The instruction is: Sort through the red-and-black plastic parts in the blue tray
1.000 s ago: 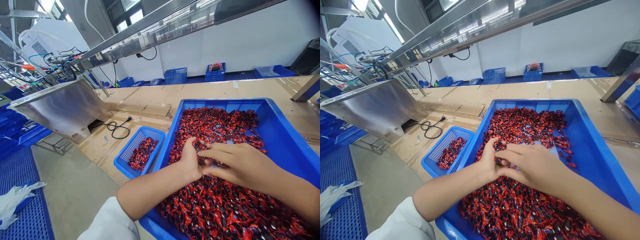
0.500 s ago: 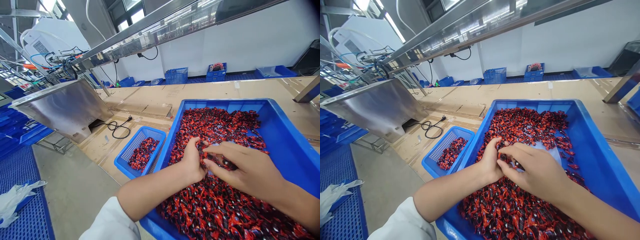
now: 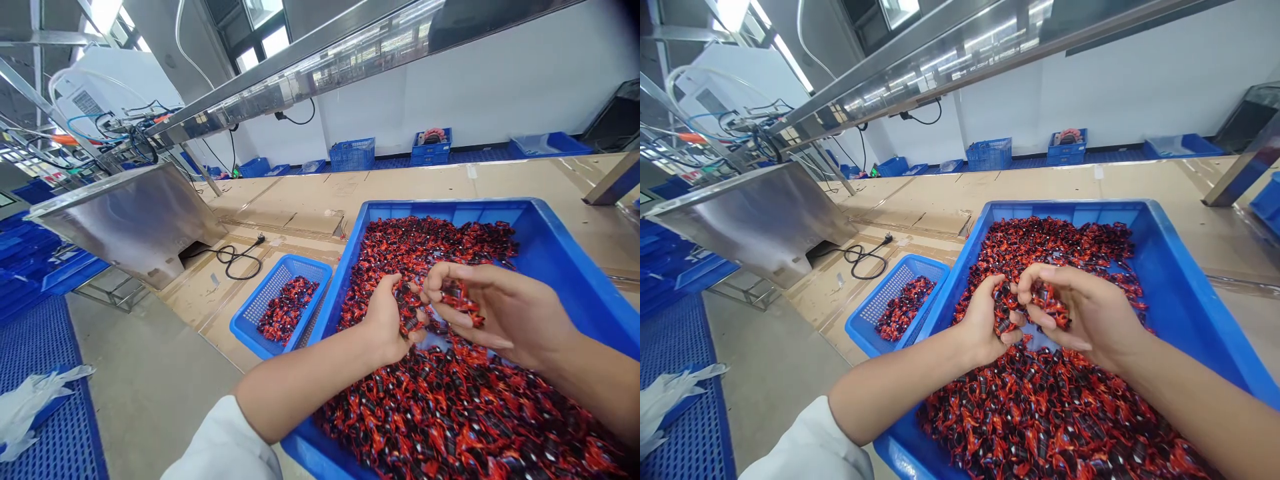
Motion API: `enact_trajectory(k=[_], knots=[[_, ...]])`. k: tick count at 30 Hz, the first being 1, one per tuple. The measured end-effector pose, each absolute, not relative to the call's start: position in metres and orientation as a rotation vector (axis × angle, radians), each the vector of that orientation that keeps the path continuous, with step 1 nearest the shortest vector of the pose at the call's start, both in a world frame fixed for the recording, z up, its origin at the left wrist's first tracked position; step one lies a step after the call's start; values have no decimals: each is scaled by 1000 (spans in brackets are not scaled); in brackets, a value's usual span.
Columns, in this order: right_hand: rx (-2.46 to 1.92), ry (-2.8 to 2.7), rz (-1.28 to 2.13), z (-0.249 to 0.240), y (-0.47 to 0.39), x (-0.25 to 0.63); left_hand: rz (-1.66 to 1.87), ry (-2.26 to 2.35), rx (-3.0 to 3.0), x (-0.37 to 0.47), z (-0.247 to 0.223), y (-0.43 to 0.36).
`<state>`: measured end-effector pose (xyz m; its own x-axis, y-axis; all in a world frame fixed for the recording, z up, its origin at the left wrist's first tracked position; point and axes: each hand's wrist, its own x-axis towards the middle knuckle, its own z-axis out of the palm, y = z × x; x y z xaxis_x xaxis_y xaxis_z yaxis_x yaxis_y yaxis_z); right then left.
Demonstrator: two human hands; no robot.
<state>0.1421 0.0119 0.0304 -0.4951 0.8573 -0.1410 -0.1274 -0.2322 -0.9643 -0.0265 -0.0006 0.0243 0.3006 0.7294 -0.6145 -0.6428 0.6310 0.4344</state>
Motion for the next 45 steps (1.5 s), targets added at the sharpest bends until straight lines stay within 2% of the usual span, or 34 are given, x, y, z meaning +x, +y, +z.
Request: enact_trajectory(k=[3, 8, 11, 15, 21, 24, 28, 33, 36, 41, 45], knots=[[-1044, -1577, 1491, 24, 14, 140, 904, 897, 128, -26, 22, 0], [-900, -2126, 599, 18, 5, 140, 919, 948, 125, -24, 20, 2], [-885, -2201, 436, 17, -1, 140, 938, 948, 124, -23, 23, 3], [-932, -2200, 388, 14, -5, 139, 885, 994, 134, -23, 31, 3], [-958, -2072, 533, 21, -3, 138, 847, 967, 198, -26, 25, 4], [-1023, -1861, 973, 29, 0, 139, 840, 887, 227, -27, 19, 5], [-888, -1283, 1673, 43, 4, 147, 844, 763, 233, -30, 20, 3], [-967, -1123, 1787, 48, 8, 149, 836, 632, 203, -33, 22, 2], [-1164, -1294, 1543, 40, 12, 145, 827, 605, 164, -34, 21, 3], [-1141, -1876, 546, 22, 21, 148, 848, 607, 101, -33, 23, 2], [-1021, -1946, 308, 13, 21, 153, 839, 617, 115, -33, 24, 1]])
